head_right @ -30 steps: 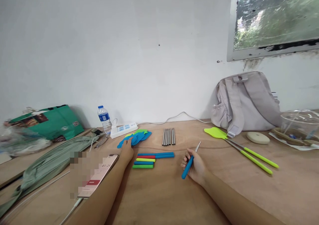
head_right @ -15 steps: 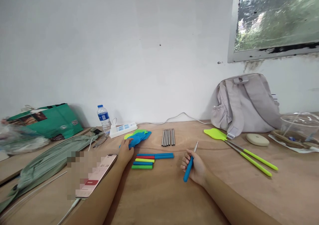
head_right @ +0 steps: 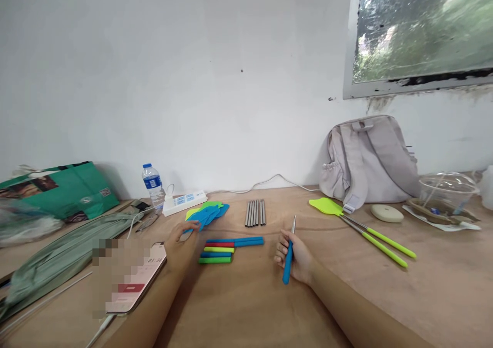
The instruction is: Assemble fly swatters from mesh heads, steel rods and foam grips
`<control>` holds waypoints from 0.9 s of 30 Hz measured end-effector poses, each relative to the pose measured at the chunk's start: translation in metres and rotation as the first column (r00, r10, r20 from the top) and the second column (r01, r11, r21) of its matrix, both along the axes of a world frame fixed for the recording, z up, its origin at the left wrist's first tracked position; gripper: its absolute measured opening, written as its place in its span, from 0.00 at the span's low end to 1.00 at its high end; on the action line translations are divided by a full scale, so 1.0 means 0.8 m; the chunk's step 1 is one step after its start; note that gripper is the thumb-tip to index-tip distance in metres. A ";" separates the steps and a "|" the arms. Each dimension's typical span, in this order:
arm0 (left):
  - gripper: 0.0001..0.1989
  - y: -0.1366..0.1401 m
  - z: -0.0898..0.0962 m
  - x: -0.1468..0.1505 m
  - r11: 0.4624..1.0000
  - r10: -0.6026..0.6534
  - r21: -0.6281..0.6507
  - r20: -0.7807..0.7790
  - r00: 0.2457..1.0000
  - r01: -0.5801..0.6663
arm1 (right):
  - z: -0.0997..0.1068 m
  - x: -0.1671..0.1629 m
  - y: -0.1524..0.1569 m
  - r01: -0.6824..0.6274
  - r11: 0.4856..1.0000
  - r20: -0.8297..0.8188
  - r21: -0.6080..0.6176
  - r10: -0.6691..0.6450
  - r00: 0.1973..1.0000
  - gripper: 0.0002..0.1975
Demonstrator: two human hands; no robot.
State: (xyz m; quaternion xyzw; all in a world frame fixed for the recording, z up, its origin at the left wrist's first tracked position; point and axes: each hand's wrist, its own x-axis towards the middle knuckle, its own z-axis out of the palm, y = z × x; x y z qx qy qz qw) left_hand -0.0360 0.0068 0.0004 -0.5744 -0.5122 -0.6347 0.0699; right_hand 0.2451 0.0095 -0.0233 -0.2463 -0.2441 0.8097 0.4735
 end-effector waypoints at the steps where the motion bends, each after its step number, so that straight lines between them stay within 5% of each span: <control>1: 0.05 -0.004 0.005 0.009 0.999 -0.045 0.016 0.110 0.993 0.043 | 0.000 0.000 0.000 -0.007 1.000 0.004 0.011 0.007 1.000 0.20; 4: 0.22 -0.019 0.020 0.038 0.980 -0.196 0.051 0.435 0.879 0.193 | 0.001 0.002 -0.001 -0.036 0.996 0.035 0.077 0.033 0.999 0.19; 8: 0.24 -0.034 0.019 0.071 0.948 -0.230 0.011 0.713 0.662 0.317 | 0.005 0.008 -0.006 -0.111 0.981 0.196 0.160 0.079 0.977 0.16; 11: 0.23 -0.037 0.010 0.089 0.833 -0.260 -0.045 0.848 0.462 0.551 | 0.010 0.015 -0.013 -0.207 0.963 0.426 0.174 0.116 0.898 0.15; 13: 0.24 -0.036 0.006 0.095 0.747 -0.270 -0.058 0.885 0.381 0.663 | 0.014 0.019 -0.018 -0.196 0.946 0.560 0.260 0.017 0.828 0.15; 15: 0.24 -0.035 0.006 0.097 0.712 -0.275 -0.072 0.887 0.371 0.699 | 0.019 0.024 -0.021 -0.160 0.867 0.617 0.473 -0.196 0.762 0.11; 17: 0.23 -0.034 0.009 0.094 0.708 -0.276 -0.088 0.879 0.389 0.701 | 0.024 0.029 -0.024 -0.201 0.700 0.609 0.685 -0.400 0.685 0.06; 20: 0.22 -0.034 0.013 0.088 0.711 -0.271 -0.115 0.866 0.421 0.694 | 0.030 0.033 -0.026 -0.387 0.508 0.636 0.770 -0.554 0.538 0.08; 23: 0.21 -0.034 0.015 0.084 0.719 -0.273 -0.113 0.861 0.429 0.686 | 0.032 0.034 -0.027 -0.503 0.450 0.659 0.738 -0.639 0.396 0.12; 27: 0.21 -0.033 0.014 0.084 0.736 -0.269 -0.099 0.865 0.424 0.670 | 0.031 0.035 -0.026 -0.553 0.444 0.669 0.705 -0.675 0.311 0.14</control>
